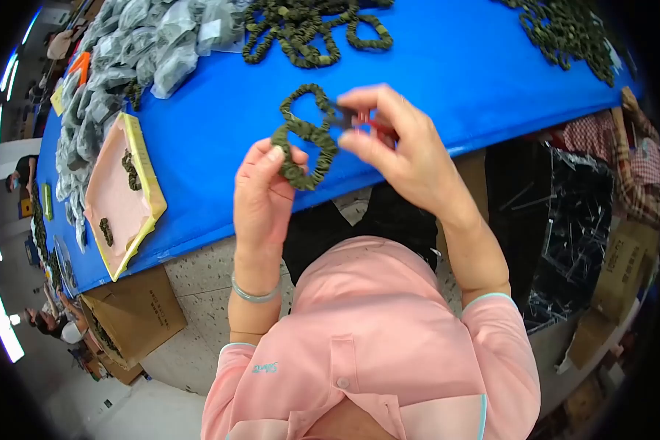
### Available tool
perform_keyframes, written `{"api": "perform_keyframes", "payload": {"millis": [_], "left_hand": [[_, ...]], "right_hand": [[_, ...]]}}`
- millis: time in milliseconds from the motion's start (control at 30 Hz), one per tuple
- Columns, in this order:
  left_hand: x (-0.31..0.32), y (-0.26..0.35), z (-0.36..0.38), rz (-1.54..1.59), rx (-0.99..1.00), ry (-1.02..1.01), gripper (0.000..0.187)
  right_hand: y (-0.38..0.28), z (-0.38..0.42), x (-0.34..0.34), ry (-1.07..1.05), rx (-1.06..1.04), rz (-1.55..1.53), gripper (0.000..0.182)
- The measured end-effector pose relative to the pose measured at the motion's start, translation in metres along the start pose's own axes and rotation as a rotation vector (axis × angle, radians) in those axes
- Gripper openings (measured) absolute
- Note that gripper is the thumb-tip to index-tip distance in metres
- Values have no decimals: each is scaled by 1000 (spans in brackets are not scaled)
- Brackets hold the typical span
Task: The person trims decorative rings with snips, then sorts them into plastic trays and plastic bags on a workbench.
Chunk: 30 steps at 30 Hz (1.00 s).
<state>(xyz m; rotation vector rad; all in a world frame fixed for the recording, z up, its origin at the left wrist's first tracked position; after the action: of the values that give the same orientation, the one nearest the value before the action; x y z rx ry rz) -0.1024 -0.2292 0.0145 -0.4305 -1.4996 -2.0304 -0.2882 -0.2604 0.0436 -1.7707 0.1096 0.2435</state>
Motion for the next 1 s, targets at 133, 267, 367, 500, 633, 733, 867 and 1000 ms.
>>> {"api": "perform_keyframes", "payload": {"millis": [133, 267, 367, 500, 633, 733, 867, 1000], "left_hand": [[5, -7, 5, -59, -32, 1, 17], [3, -8, 7, -48, -52, 2, 17], [2, -9, 8, -32, -63, -9, 18], [2, -9, 8, 2, -67, -39, 18], [4, -9, 9, -67, -8, -35, 18], [4, -11, 9, -55, -23, -45, 18], [4, -13, 9, -56, -26, -48, 19], [5, -13, 9, -91, 12, -29, 19]], "right_hand": [[5, 13, 12, -55, -117, 36, 30], [6, 13, 16, -54, -88, 25, 32], [6, 13, 18, -54, -88, 32, 33], [6, 11, 20, -60, -123, 56, 33], [5, 12, 20, -33, -154, 99, 32], [5, 14, 20, -26, -186, 135, 32], [5, 15, 19, -15, -207, 158, 32], [3, 14, 18, -7, -173, 121, 29]]}}
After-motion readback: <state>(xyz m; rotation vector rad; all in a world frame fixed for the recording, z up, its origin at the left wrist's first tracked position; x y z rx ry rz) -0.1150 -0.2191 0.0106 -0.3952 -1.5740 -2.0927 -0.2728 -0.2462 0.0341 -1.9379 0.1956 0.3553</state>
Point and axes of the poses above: each hand's wrist, its own z-axis away from the middle knuckle, its own x-axis out of the palm, y = z × x, the point moved 3 cm from there along -z, towards the middle knuckle, and after that the axes turned 6 degrees about y, right-handed, at the moved point
